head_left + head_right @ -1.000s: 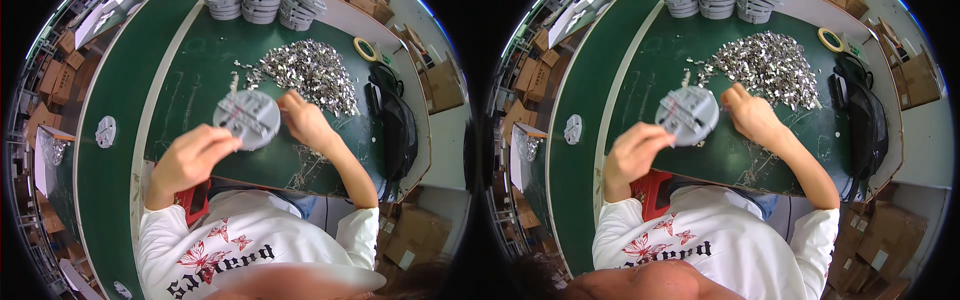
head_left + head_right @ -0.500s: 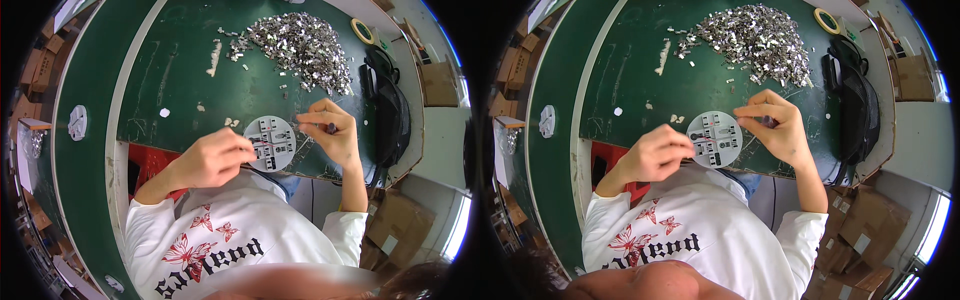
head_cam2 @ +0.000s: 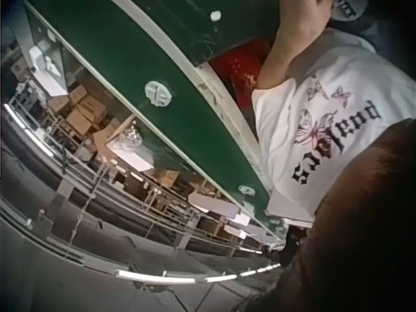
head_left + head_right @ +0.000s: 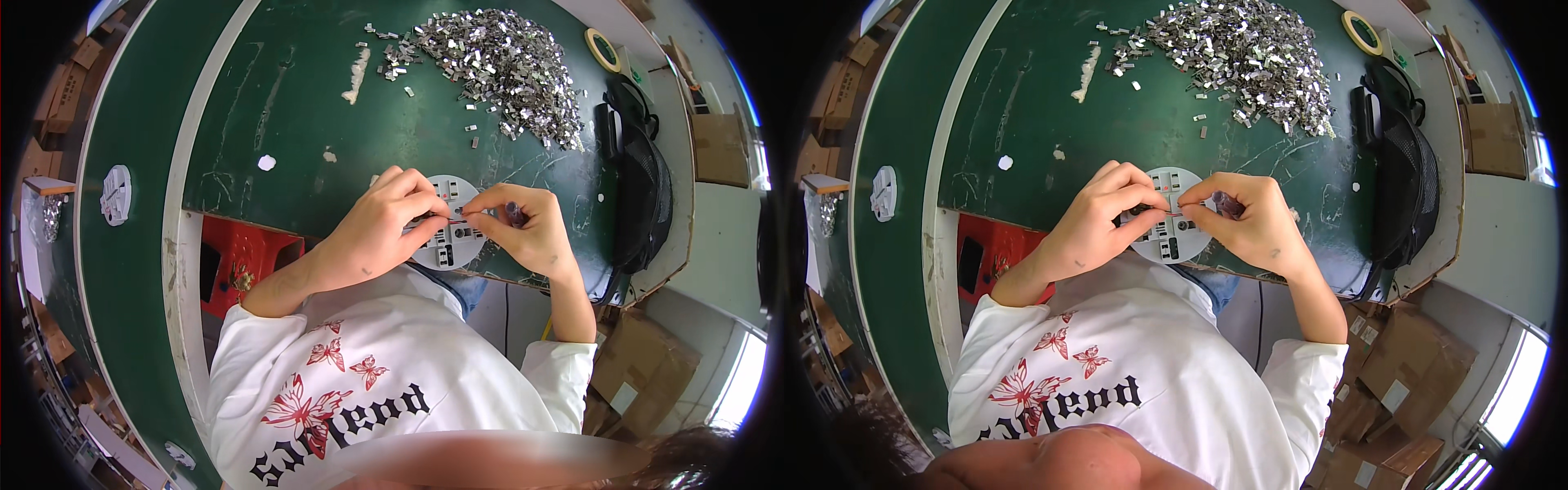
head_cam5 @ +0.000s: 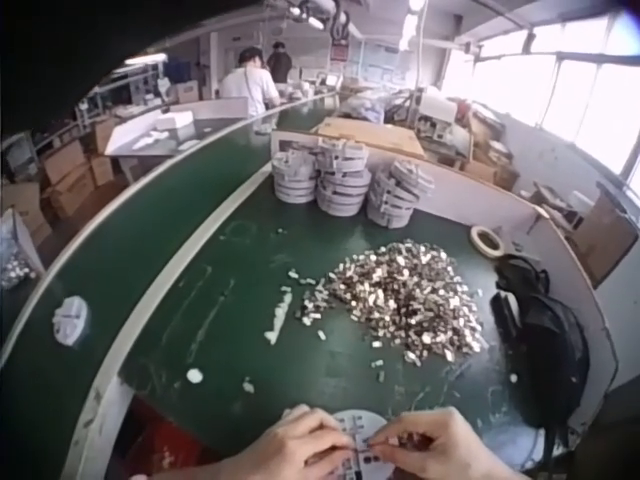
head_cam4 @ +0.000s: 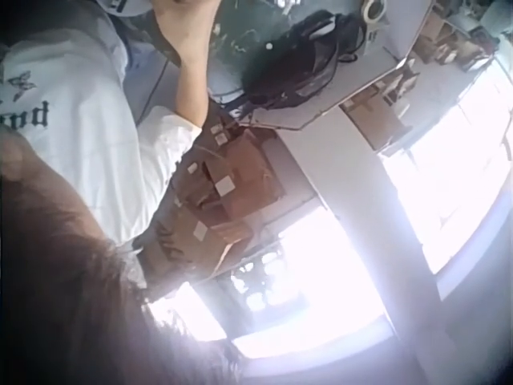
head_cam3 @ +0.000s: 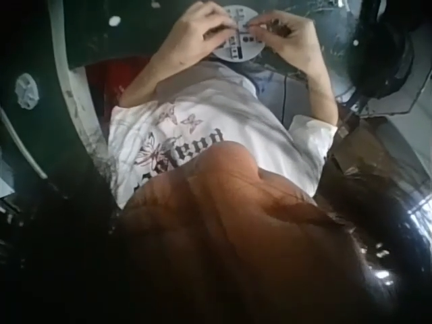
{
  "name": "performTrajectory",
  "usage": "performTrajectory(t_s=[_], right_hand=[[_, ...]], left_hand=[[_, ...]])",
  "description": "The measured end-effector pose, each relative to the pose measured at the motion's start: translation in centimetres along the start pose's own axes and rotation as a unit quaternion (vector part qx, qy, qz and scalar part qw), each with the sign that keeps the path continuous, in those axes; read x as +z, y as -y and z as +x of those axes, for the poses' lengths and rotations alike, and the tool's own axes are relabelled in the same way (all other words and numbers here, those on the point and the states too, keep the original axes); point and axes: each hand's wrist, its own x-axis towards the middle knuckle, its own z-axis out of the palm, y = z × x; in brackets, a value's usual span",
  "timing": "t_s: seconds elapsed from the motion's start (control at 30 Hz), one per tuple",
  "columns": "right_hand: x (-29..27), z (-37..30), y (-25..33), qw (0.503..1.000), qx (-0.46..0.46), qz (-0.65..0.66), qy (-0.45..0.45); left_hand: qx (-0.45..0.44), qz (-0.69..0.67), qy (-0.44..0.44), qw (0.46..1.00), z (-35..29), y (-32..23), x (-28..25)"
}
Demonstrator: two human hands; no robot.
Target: Manually inserting small metal pins into a circular electronic component base at a workbench.
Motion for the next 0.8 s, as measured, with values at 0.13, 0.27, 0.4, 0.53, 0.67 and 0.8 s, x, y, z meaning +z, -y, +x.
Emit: performTrajectory(t_s=[0.13, 0.27, 0.4, 0.53, 0.67, 0.8], right_hand=[[0.2, 0.4, 0.2, 1.000, -0.004, -0.002, 0.015], [0.2, 0.8, 0.5, 0.999, -0.001, -0.021, 0.027], [0.3, 0.9, 0.8, 0.999, 0.013, -0.030, 0.031], [0.5, 1.0, 1.0, 0.998, -0.027, -0.059, 0.023], [0.9, 1.0, 1.2, 0.990, -0.093, -0.102, 0.017], [1.6, 1.0, 0.7, 0.976, -0.154, -0.150, 0.018]], left_hand=[[0.006, 0.001, 0.000, 1.000, 0.0, 0.1, 0.0], [0.008, 0.004, -0.001, 1.000, 0.0, 0.2, 0.1], [0.008, -0.001, -0.003, 1.000, 0.0, 0.2, 0.1], [-0.002, -0.013, -0.002, 1.000, -0.1, 0.3, 0.0], [-0.001, -0.022, -0.007, 1.000, -0.3, 0.3, -0.3], [-0.020, -0.023, -0.021, 0.999, -0.7, 0.1, -0.3]])
